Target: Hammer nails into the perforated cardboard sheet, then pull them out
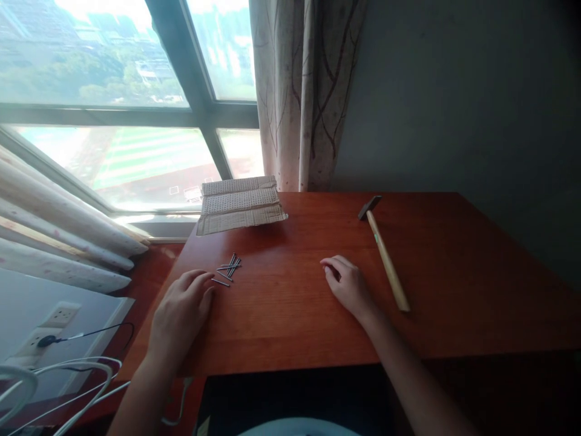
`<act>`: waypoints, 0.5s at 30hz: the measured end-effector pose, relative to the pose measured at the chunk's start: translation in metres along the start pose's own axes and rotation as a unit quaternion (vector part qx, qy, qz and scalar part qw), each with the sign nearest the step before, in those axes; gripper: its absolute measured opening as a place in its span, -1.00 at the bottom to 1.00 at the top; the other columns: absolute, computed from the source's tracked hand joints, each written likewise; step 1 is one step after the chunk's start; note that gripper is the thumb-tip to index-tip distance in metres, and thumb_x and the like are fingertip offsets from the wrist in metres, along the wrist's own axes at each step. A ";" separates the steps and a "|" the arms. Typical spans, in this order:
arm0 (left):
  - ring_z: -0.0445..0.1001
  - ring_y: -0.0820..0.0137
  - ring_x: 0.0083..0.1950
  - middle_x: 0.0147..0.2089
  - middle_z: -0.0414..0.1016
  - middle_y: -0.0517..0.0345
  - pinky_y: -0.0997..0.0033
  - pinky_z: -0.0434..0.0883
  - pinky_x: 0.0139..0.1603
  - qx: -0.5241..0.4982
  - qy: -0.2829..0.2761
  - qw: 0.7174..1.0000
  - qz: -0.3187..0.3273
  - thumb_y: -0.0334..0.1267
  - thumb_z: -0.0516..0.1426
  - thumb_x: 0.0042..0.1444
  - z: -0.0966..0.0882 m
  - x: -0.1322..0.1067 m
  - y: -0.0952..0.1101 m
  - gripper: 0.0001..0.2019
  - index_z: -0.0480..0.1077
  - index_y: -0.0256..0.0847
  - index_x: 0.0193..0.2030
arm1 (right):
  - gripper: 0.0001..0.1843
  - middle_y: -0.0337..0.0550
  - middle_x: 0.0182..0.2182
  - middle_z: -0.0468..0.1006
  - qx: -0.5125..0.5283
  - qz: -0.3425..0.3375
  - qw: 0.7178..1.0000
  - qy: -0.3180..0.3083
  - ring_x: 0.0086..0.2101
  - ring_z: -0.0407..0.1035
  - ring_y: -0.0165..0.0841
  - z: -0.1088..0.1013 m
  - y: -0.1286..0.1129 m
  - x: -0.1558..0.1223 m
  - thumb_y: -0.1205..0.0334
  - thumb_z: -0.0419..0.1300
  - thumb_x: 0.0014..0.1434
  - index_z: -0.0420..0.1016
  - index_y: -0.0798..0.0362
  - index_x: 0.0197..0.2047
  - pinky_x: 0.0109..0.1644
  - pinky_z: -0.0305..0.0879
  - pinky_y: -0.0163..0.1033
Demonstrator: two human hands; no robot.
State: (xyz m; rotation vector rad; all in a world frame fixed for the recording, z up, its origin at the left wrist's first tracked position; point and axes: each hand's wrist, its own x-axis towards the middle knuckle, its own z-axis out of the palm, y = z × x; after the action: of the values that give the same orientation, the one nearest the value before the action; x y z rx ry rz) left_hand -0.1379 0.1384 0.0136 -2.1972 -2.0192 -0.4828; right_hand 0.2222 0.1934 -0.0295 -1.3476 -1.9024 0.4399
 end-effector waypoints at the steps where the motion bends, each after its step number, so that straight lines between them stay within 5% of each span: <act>1: 0.49 0.08 0.06 0.11 0.46 -0.04 0.10 0.44 0.06 -0.002 -0.007 1.000 0.013 -0.13 -0.03 0.32 0.000 0.004 -0.004 -0.69 0.43 -0.15 0.04 | -0.74 -0.08 -0.26 0.60 0.003 0.002 1.000 0.000 -0.23 0.48 -0.24 -0.001 0.000 0.000 0.33 0.04 0.26 0.56 0.00 -0.15 -0.12 0.41 -0.17; 15: 0.46 0.08 0.16 0.19 0.51 0.00 0.08 0.41 0.18 -0.055 -0.102 0.985 0.128 -0.15 0.06 0.22 0.007 0.052 -0.020 -0.63 0.46 -0.09 0.13 | -0.76 -0.10 -0.26 0.58 0.008 0.006 1.000 -0.007 -0.22 0.46 -0.23 -0.001 0.000 -0.002 0.35 0.03 0.27 0.53 0.00 -0.16 -0.09 0.37 -0.16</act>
State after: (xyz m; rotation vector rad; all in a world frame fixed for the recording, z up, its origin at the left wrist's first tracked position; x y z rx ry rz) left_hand -0.1530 0.1921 0.0211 -2.6226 -1.7969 -0.3596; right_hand 0.2236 0.1913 -0.0292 -1.3490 -1.9007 0.4705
